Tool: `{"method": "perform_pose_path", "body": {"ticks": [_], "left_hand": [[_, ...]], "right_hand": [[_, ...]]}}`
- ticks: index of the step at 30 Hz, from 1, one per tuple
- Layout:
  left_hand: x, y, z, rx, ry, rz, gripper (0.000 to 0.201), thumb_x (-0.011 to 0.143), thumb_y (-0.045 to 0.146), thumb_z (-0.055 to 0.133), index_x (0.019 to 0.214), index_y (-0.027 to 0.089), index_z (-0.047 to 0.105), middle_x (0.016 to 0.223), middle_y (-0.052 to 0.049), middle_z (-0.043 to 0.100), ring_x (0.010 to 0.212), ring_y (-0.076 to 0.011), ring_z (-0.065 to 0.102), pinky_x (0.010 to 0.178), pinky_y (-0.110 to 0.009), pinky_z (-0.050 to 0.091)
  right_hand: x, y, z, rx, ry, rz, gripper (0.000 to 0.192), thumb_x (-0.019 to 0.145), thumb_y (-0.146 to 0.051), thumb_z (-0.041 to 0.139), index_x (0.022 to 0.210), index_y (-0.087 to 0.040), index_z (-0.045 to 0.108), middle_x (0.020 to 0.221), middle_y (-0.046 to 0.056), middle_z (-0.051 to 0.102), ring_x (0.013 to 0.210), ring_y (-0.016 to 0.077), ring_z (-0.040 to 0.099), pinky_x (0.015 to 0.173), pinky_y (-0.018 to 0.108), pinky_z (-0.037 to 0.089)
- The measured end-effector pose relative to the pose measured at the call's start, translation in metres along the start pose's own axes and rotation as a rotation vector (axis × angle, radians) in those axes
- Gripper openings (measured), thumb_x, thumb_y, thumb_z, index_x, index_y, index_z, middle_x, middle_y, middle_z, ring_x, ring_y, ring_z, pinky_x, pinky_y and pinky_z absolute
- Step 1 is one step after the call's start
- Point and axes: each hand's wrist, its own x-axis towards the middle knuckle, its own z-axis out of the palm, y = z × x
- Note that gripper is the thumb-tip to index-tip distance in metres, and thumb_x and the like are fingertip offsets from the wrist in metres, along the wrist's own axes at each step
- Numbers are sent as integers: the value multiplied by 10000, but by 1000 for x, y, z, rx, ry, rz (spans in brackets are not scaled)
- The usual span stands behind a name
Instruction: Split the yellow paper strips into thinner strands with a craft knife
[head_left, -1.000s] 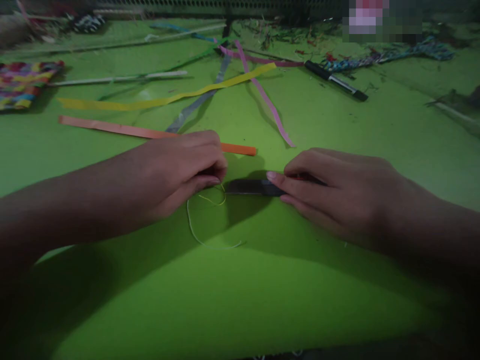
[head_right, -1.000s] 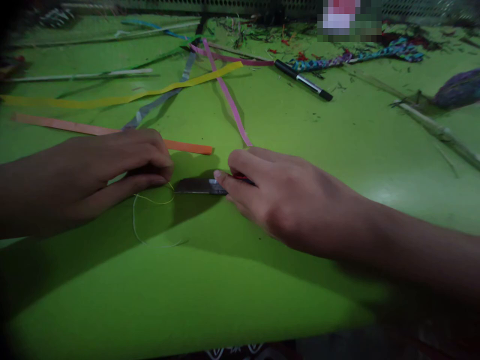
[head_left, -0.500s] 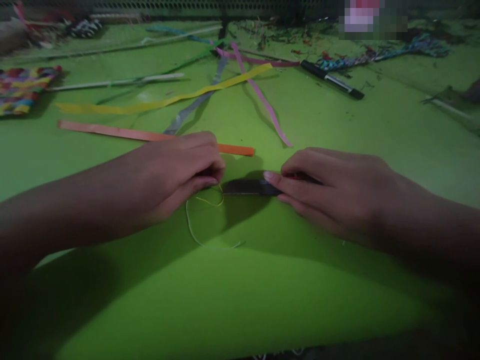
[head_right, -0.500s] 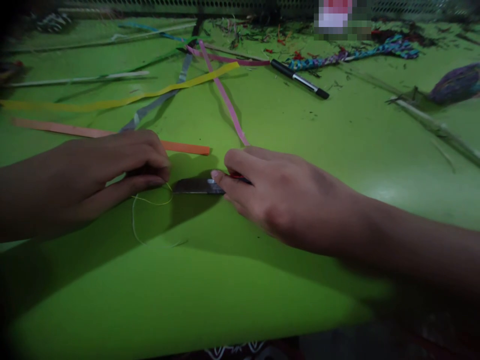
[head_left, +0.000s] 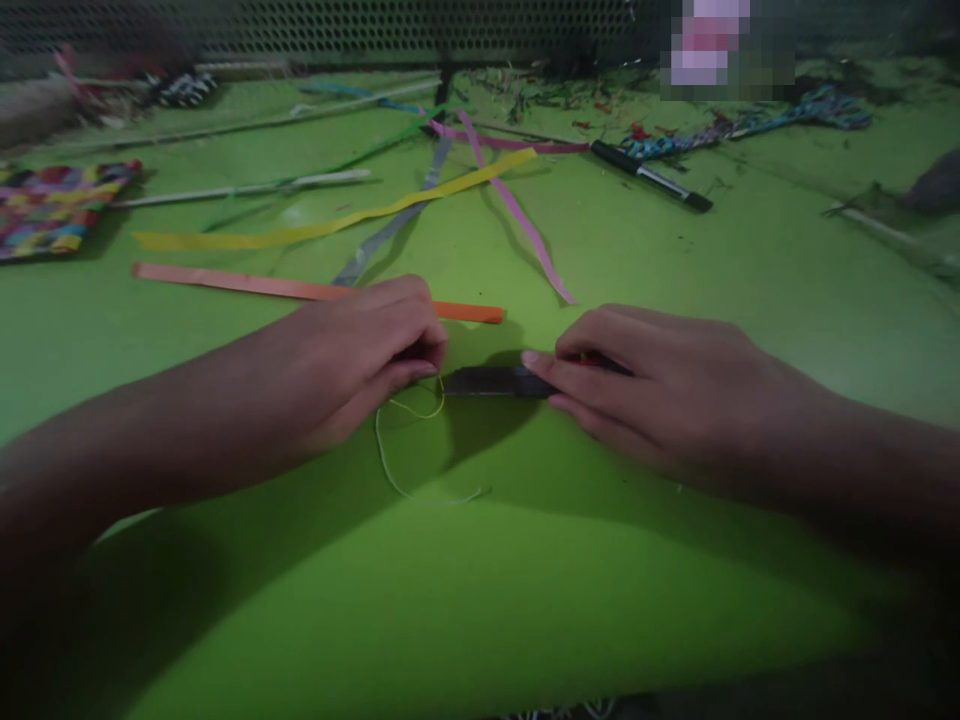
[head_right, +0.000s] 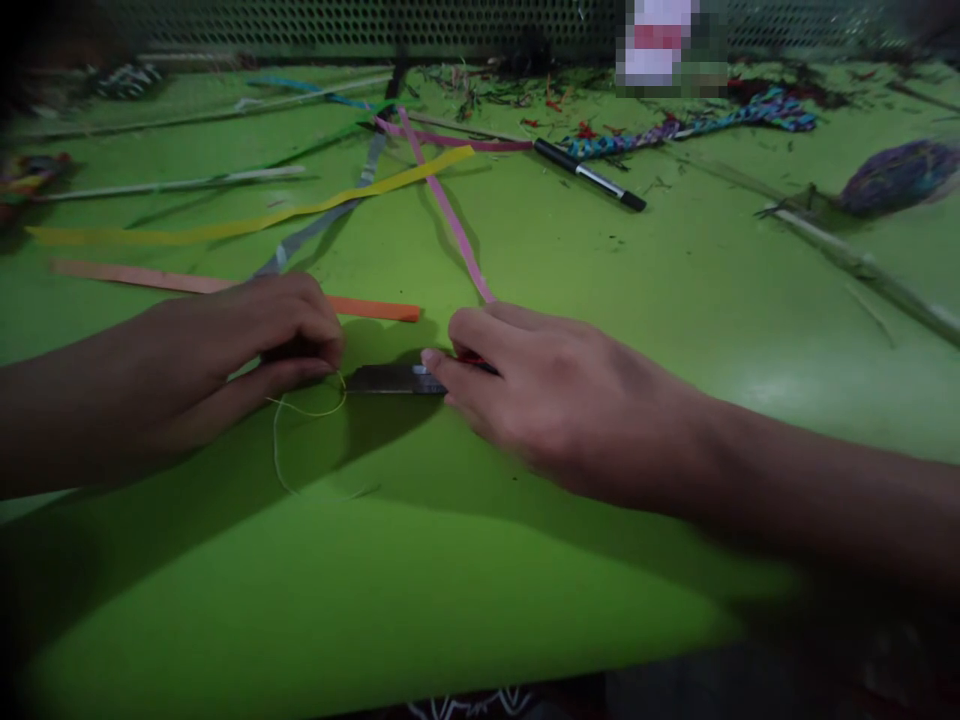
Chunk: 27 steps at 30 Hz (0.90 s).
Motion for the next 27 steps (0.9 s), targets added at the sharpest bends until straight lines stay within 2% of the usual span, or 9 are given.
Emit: {"method": "perform_pose_path", "body": {"ticks": [4, 12, 19, 27], "left_hand": [[-1, 1, -1, 7, -22, -27, 152, 1021, 253, 378, 1008, 256, 529, 957, -8, 559, 802, -186, 525, 720, -345, 429], [0, -3, 2, 13, -44, -1, 158, 1020, 256, 369, 986, 254, 523, 967, -16, 546, 807, -190, 523, 722, -340, 421], [2, 6, 1, 12, -80, -52, 200, 1024, 195, 337, 954, 222, 523, 942, -16, 535, 802, -184, 515, 741, -324, 399], [2, 0, 5, 31, -37, -1, 166, 988, 167, 387, 944, 231, 533, 928, -23, 556, 779, -195, 532, 724, -327, 400]], "right_hand": [[1, 0, 0, 39, -3, 3, 338, 1036, -302, 375, 1192, -136, 625, 966, 73, 631, 796, 127, 557, 707, 245, 448], [7, -5, -6, 235, -50, 193, 324, 1024, -346, 391, 1075, -168, 657, 828, 40, 632, 713, 119, 563, 637, 229, 434], [9, -7, -8, 355, -147, 347, 336, 994, -410, 436, 1016, -164, 664, 751, 36, 601, 682, 128, 544, 594, 223, 404], [9, -2, -4, 427, -120, 342, 295, 974, -405, 470, 982, -184, 665, 730, 35, 590, 684, 138, 537, 585, 233, 385]]}}
